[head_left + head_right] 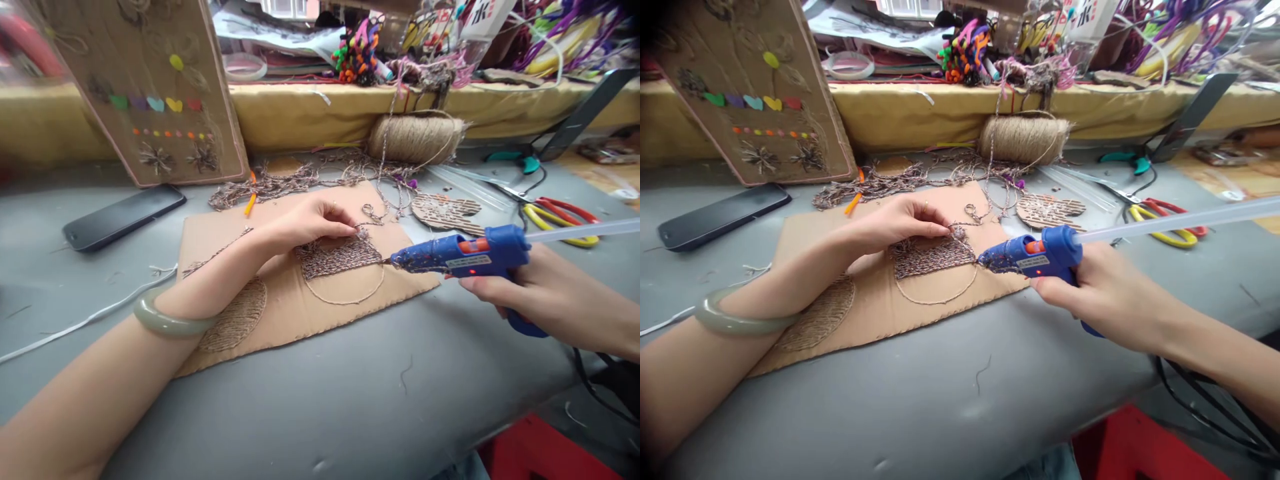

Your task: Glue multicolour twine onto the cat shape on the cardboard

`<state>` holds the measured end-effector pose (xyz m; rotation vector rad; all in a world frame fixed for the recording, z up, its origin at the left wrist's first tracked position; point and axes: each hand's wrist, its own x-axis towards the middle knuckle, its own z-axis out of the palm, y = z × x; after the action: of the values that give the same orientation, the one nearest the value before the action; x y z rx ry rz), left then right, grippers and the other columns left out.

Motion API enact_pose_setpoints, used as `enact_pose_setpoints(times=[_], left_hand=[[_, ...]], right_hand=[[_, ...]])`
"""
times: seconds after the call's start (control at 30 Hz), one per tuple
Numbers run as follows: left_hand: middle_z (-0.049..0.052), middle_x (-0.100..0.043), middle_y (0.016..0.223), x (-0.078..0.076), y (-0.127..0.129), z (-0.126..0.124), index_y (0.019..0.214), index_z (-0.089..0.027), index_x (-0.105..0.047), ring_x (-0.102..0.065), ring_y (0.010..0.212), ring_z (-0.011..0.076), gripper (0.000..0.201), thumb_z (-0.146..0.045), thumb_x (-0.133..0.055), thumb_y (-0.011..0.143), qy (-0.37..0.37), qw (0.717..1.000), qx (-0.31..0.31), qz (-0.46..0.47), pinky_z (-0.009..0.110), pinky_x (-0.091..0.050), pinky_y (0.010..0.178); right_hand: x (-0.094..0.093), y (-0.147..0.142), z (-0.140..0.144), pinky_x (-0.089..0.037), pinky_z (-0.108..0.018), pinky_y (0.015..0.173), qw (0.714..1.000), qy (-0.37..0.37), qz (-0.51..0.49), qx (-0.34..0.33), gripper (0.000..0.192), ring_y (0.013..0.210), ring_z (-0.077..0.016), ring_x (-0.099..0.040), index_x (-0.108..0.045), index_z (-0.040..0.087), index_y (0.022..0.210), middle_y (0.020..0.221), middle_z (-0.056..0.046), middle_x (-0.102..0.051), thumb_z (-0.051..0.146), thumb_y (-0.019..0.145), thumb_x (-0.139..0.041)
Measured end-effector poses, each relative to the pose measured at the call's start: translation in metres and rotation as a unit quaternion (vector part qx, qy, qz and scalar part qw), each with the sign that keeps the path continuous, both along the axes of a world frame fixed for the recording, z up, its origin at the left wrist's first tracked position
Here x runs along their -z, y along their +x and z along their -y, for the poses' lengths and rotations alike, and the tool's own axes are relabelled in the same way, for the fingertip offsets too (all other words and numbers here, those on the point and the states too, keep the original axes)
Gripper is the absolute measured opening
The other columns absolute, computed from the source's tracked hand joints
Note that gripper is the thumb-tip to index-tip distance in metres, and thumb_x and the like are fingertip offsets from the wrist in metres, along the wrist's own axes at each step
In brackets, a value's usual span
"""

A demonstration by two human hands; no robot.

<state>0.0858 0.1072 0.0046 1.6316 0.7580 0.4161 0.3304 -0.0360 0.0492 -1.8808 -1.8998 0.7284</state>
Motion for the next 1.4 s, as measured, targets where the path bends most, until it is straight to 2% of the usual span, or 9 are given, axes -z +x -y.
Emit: enact_pose_setpoints(times=[0.17,0.4,0.6,0.77,0.87,0.93,1.1,1.23,1.4], left_hand=[[0.000,-0.063,0.067,-0.001,-0.001,0.000,0.083,-0.013,-0.069,-0.050,0.055,0.0064,0.020,-0.030,-0.070,0.072,0.004,1.000,-0.005,-0.024,0.018,-0.037,0.050],[0.001,-0.063,0.069,-0.005,0.002,0.008,0.085,-0.015,-0.068,-0.051,0.055,0.0073,0.025,-0.037,-0.066,0.074,0.049,0.997,-0.019,-0.052,0.018,-0.036,0.049],[0.000,-0.063,0.067,-0.011,0.010,0.020,0.080,-0.014,-0.067,-0.052,0.056,0.0082,0.015,-0.028,-0.065,0.073,0.127,0.988,-0.062,-0.068,0.019,-0.038,0.050],[0.002,-0.067,0.082,-0.015,0.011,0.041,0.077,-0.016,-0.066,-0.059,0.074,0.0114,0.007,-0.015,-0.060,0.075,0.204,0.973,-0.083,-0.062,0.023,-0.048,0.069],[0.002,-0.068,0.081,-0.015,0.007,0.054,0.080,-0.016,-0.065,-0.059,0.079,0.0129,0.010,-0.010,-0.058,0.079,0.353,0.933,-0.049,-0.049,0.025,-0.048,0.074],[0.002,-0.069,0.082,-0.013,0.004,0.062,0.085,-0.016,-0.064,-0.058,0.080,0.0140,0.009,-0.010,-0.057,0.082,0.467,0.883,-0.003,-0.051,0.026,-0.049,0.074],[0.006,-0.070,0.094,-0.006,-0.001,0.077,0.096,-0.013,-0.062,-0.055,0.082,0.0175,0.015,-0.007,-0.055,0.084,0.594,0.797,0.081,-0.069,0.029,-0.049,0.072],[0.004,-0.070,0.096,-0.003,-0.003,0.080,0.098,-0.013,-0.061,-0.055,0.081,0.0175,0.015,-0.010,-0.058,0.083,0.590,0.800,0.088,-0.071,0.028,-0.048,0.069],[0.001,-0.069,0.088,-0.005,-0.004,0.077,0.091,-0.016,-0.060,-0.054,0.077,0.0147,0.013,-0.008,-0.052,0.085,0.510,0.854,0.073,-0.074,0.025,-0.047,0.069]], right_hand=[[-0.005,0.007,-0.001,-0.036,-0.025,0.039,0.997,-0.067,-0.038,0.011,0.027,0.043,-0.0114,-0.046,-0.054,0.020,0.062,0.052,0.001,-0.049,0.041,0.078,-0.050],[-0.021,0.053,0.000,-0.041,-0.031,0.048,0.997,0.035,-0.001,0.072,0.036,0.052,-0.0162,-0.050,-0.056,0.019,0.086,0.062,-0.003,-0.056,0.051,0.082,-0.040],[0.012,0.103,-0.032,-0.041,-0.040,0.078,0.977,0.115,0.180,0.027,0.022,0.087,-0.0251,-0.053,-0.051,0.019,0.091,0.095,-0.012,-0.056,0.035,0.076,-0.052],[0.034,0.124,-0.060,-0.043,-0.038,0.090,0.965,0.119,0.232,-0.040,0.041,0.102,-0.0261,-0.055,-0.051,0.013,0.110,0.109,-0.016,-0.056,0.028,0.072,-0.051],[0.026,0.111,-0.055,-0.035,-0.050,0.098,0.944,0.195,0.268,-0.009,0.042,0.113,-0.0348,-0.047,-0.055,0.012,0.110,0.113,-0.019,-0.054,0.034,0.075,-0.049],[0.018,0.087,-0.043,-0.034,-0.048,0.098,0.924,0.269,0.271,0.015,0.035,0.113,-0.0321,-0.047,-0.058,0.017,0.108,0.113,-0.015,-0.054,0.037,0.086,-0.039],[0.017,0.013,-0.023,-0.046,-0.028,0.064,0.920,0.273,0.136,-0.247,0.021,0.078,-0.0160,-0.059,-0.065,0.020,0.094,0.089,-0.005,-0.063,0.022,0.091,-0.045],[0.029,-0.006,-0.034,-0.046,-0.026,0.061,0.915,0.258,0.104,-0.294,0.022,0.074,-0.0154,-0.058,-0.067,0.018,0.095,0.084,-0.005,-0.063,0.015,0.089,-0.046],[0.035,-0.005,-0.044,-0.046,-0.025,0.061,0.902,0.265,0.096,-0.328,0.024,0.075,-0.0141,-0.059,-0.066,0.014,0.102,0.088,-0.007,-0.064,0.015,0.090,-0.045]])
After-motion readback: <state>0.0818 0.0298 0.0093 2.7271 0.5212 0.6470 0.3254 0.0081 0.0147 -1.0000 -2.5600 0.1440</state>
